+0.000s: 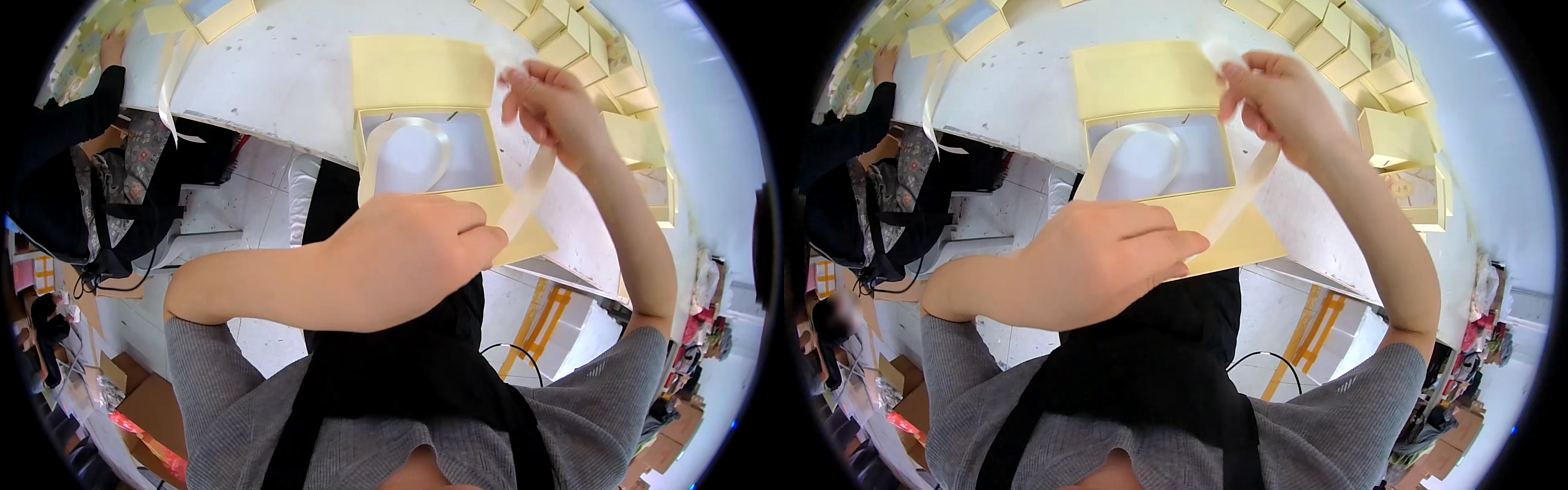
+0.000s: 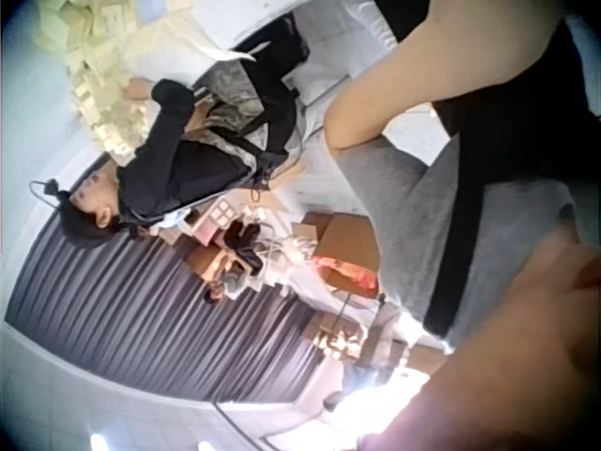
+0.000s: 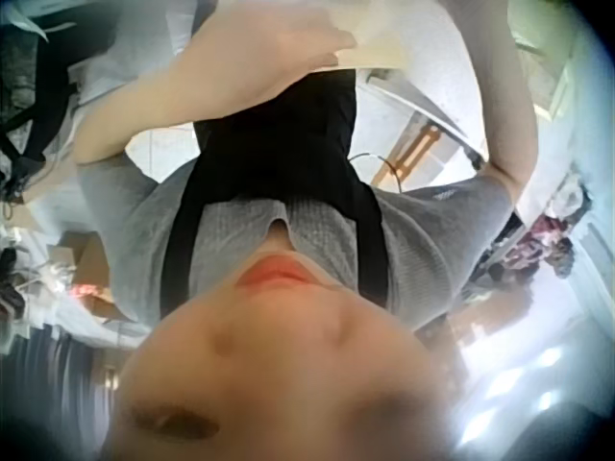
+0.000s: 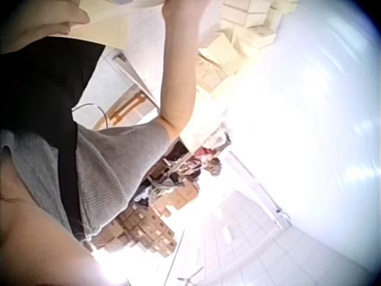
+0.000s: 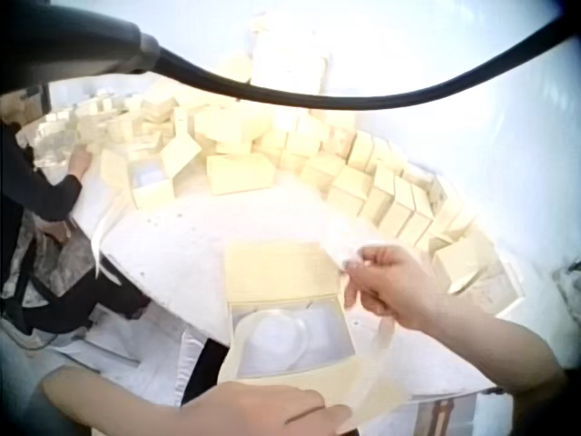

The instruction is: The person assembles small cream-colored boxes by folding flaps, inserting white ribbons through slots, and closing the lids. The person repeatedly handles boxes and ribbons, placing finished units on the table.

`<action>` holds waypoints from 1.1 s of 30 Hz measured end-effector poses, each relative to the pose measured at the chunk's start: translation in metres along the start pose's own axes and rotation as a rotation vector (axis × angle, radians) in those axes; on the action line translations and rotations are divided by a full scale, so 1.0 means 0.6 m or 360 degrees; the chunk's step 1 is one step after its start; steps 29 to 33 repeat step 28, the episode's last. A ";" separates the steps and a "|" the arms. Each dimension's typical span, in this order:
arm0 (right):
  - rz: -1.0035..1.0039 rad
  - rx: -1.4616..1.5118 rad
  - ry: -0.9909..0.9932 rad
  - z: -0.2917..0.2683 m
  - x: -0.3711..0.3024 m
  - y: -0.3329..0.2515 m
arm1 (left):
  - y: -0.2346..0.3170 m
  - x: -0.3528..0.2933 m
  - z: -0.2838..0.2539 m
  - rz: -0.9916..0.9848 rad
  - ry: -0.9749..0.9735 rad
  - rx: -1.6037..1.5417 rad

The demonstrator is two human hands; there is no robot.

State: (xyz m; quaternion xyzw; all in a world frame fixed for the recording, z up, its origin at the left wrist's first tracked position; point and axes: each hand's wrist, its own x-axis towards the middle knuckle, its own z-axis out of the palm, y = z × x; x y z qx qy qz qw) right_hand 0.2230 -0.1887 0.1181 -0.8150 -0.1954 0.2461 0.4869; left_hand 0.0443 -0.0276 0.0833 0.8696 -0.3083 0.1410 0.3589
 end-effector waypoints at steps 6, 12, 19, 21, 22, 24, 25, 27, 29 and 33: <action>-0.0142 -0.1042 0.0004 0.045 -0.016 0.061 | -0.062 -0.007 -0.030 -0.0098 0.0060 -0.0012; -0.0181 -0.1238 0.0092 0.055 -0.006 0.063 | -0.198 0.000 -0.032 -0.0650 0.1451 0.0186; -0.0257 -0.1102 0.0103 0.062 0.000 0.077 | -0.226 -0.005 0.049 -0.0969 0.1280 -0.0743; -0.0342 -0.1097 0.0099 0.062 -0.002 0.081 | -0.221 -0.005 0.056 -0.0985 0.1240 -0.0874; -0.0390 -0.1081 0.0094 0.063 -0.006 0.080 | -0.219 -0.006 0.056 -0.0977 0.1227 -0.0875; -0.0450 -0.1065 0.0089 0.063 -0.007 0.081 | -0.215 -0.007 0.058 -0.0959 0.1201 -0.0882; -0.0462 -0.1066 0.0089 0.063 -0.005 0.084 | -0.215 -0.008 0.058 -0.0968 0.1200 -0.0890; -0.0431 -0.1044 0.0073 0.063 -0.003 0.084 | -0.219 -0.010 0.060 -0.0986 0.1200 -0.0905; -0.0387 -0.1022 0.0057 0.065 -0.002 0.079 | -0.222 -0.011 0.062 -0.0998 0.1183 -0.0885; -0.0387 -0.1022 0.0057 0.065 -0.002 0.079 | -0.222 -0.011 0.062 -0.0998 0.1183 -0.0885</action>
